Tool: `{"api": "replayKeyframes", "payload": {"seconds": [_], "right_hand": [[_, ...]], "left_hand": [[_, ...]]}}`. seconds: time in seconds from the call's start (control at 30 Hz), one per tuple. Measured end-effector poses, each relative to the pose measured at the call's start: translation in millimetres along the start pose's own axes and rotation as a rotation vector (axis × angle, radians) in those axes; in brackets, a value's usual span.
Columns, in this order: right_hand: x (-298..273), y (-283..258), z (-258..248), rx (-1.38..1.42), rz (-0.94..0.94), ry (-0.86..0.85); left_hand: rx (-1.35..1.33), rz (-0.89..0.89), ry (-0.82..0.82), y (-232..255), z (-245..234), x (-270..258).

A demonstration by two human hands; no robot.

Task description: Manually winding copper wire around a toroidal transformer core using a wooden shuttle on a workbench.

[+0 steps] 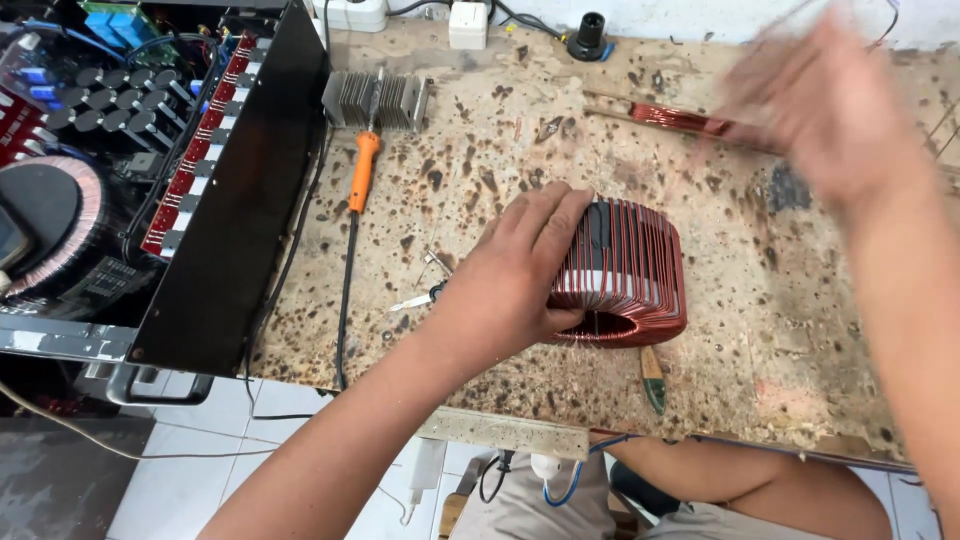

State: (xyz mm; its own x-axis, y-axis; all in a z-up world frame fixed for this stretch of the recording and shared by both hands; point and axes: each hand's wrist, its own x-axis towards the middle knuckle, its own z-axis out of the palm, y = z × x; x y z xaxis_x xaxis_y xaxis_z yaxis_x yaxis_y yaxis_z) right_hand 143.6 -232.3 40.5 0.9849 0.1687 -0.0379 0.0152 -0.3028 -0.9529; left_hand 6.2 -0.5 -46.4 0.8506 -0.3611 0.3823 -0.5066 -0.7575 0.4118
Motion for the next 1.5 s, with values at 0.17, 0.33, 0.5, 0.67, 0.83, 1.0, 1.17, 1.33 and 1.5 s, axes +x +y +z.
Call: {"api": "replayKeyframes", "payload": {"seconds": [0.17, 0.33, 0.5, 0.67, 0.83, 1.0, 1.17, 1.33, 1.5], "right_hand": [[-10.4, 121.5, 7.7, 0.366, 0.061, -0.487], [-2.3, 93.4, 39.5, 0.289, 0.050, -0.321], [61.7, 51.1, 66.6, 0.422, 0.299, 0.183], [82.7, 29.5, 112.4, 0.416, 0.188, 0.140], [78.3, 36.8, 116.9, 0.359, 0.159, 0.147], [85.9, 48.1, 117.7, 0.398, 0.169, 0.127], [95.6, 56.0, 114.7, 0.379, 0.215, 0.170], [107.0, 39.0, 115.9, 0.298, 0.228, 0.169], [135.0, 22.5, 123.0, 0.129, 0.335, 0.260]], "left_hand": [[0.028, 0.017, 0.019, 0.9, 1.0, 1.4], [0.046, 0.053, 0.032, 0.1, 4.4, 3.6], [0.029, 0.065, 0.029, -1.7, 5.8, 5.5], [-0.106, 0.084, -0.002, 5.3, -13.0, 6.7], [-0.284, 0.106, -0.033, 0.7, -20.8, 0.5], [-0.253, 0.145, -0.007, -2.8, -16.1, 2.6], [-0.284, 0.131, 0.023, -0.2, -15.8, 5.8], [-0.366, 0.051, 0.043, -4.8, -16.5, 16.6], [-0.419, 0.001, 0.020, -7.9, -15.5, 20.4]]}}
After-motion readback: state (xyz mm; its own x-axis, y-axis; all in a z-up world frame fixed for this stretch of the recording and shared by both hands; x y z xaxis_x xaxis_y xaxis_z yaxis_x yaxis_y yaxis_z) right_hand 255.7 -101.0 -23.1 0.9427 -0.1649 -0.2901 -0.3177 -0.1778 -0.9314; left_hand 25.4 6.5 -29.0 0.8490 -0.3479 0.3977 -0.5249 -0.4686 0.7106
